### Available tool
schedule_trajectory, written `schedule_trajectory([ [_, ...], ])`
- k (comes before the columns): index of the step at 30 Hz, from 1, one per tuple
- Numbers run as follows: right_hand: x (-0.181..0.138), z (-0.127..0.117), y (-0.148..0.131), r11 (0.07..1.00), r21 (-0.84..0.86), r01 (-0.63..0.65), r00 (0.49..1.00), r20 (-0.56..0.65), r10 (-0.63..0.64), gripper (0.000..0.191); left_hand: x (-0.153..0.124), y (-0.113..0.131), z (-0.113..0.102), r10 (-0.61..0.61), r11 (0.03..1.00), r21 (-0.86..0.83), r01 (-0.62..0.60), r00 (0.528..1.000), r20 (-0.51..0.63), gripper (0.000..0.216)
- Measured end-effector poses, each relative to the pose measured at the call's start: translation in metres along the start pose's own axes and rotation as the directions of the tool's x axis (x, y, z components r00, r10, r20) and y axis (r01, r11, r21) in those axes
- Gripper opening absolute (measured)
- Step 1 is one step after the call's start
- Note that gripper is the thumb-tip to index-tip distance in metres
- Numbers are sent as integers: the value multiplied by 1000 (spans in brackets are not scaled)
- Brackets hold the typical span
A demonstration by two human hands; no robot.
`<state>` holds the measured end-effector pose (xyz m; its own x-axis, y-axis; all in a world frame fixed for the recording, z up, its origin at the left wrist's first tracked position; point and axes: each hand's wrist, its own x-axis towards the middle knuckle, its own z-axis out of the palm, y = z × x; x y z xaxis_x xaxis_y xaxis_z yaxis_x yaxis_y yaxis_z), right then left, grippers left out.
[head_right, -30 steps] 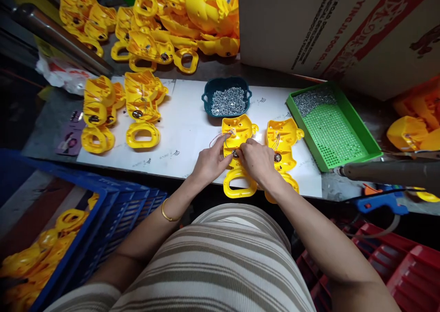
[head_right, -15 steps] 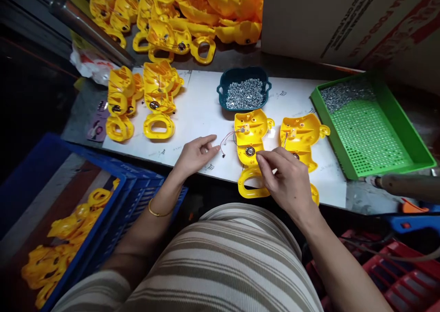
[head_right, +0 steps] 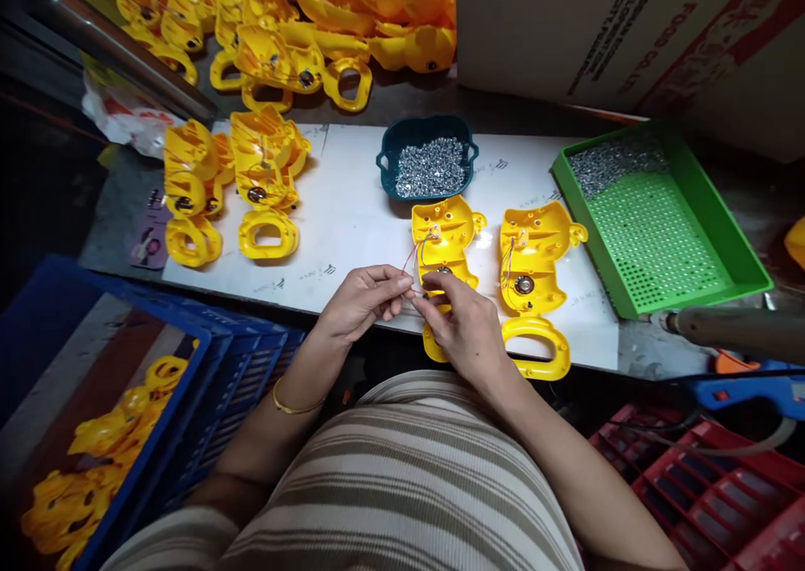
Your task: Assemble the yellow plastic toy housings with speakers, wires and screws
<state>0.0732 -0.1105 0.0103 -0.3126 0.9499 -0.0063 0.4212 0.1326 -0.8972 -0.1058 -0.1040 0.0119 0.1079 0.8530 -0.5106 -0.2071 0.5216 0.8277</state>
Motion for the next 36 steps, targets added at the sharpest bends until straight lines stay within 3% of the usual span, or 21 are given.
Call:
schedule_trajectory([
  [3,6,-5,2,994,78,-74,997,4,74,21,0,0,5,15,1000,-25,-14,1000,19,33],
  [5,9,-9,2,957,228,-181,982,98,162,25,0,-2,7,43,998,-42,-41,998,39,34],
  [9,16,-16,1,735,545,-404,909,327,257,35,2,-8,11,136,987,-96,-127,987,87,24],
  [13,20,-17,1,596,663,-452,892,343,296,36,4,-12,18,178,973,-142,-181,984,-33,22],
  [16,21,-17,4,649,637,-416,910,295,293,34,5,-12,22,187,972,-119,-201,975,-117,24],
  [20,16,-17,6,820,495,-287,958,135,253,31,5,-9,26,183,969,-123,-213,959,-217,27],
  [24,9,-12,7,973,226,-36,996,-77,54,26,3,-7,29,162,970,-140,-200,956,-246,26],
  [27,10,-8,11,990,95,100,990,-105,-90,15,1,-8,31,125,971,-174,-163,969,-212,25],
  [32,17,-14,14,990,140,-12,1000,-18,15,17,1,-12,33,157,951,-239,-196,973,-170,23],
  [36,18,-21,13,988,-53,145,987,-58,-148,16,2,-13,35,202,953,-194,-232,966,-163,21],
])
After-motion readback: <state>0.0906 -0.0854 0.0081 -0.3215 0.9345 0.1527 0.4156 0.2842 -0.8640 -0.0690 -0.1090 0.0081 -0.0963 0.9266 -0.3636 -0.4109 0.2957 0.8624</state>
